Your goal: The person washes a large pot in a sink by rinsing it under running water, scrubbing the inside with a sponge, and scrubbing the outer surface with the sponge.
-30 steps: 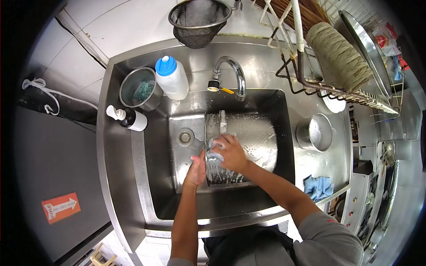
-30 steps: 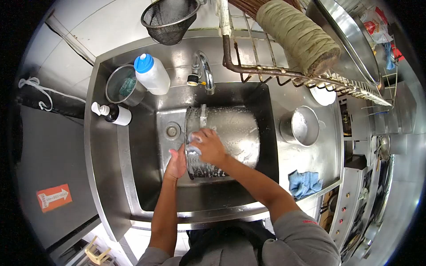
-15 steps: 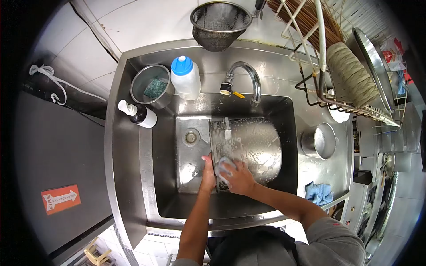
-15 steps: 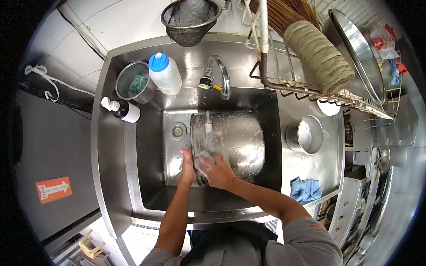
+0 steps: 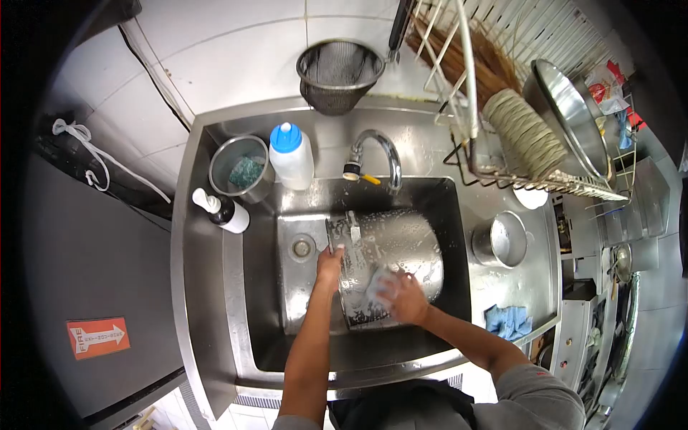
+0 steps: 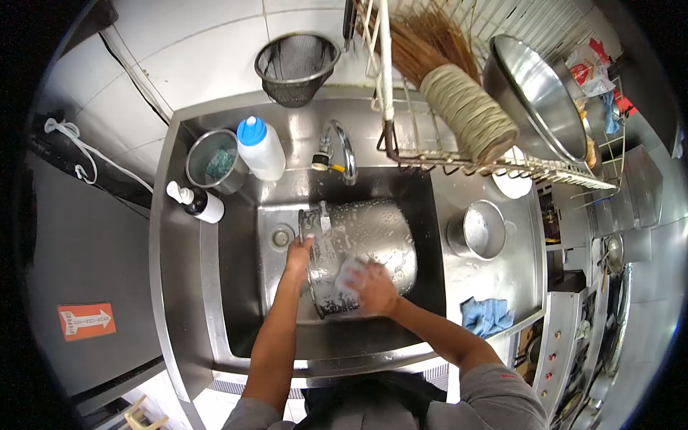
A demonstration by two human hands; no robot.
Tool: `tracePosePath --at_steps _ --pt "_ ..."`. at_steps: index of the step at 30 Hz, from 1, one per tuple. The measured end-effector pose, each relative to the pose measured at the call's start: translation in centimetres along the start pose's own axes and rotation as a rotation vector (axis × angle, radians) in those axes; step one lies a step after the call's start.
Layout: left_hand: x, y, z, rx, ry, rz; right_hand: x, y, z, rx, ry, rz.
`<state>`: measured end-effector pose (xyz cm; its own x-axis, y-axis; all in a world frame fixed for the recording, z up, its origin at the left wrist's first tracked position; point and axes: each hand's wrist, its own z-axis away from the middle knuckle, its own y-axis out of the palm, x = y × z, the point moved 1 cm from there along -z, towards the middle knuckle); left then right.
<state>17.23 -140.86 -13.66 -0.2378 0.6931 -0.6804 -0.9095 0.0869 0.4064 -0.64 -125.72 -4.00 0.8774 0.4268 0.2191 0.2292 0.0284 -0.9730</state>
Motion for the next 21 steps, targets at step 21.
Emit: tracePosePath --at_steps 21 --pt "0.2 -3.1 11.9 -0.11 0.322 -0.825 -5.2 -0.5 -5.2 -0.237 0.369 -0.247"
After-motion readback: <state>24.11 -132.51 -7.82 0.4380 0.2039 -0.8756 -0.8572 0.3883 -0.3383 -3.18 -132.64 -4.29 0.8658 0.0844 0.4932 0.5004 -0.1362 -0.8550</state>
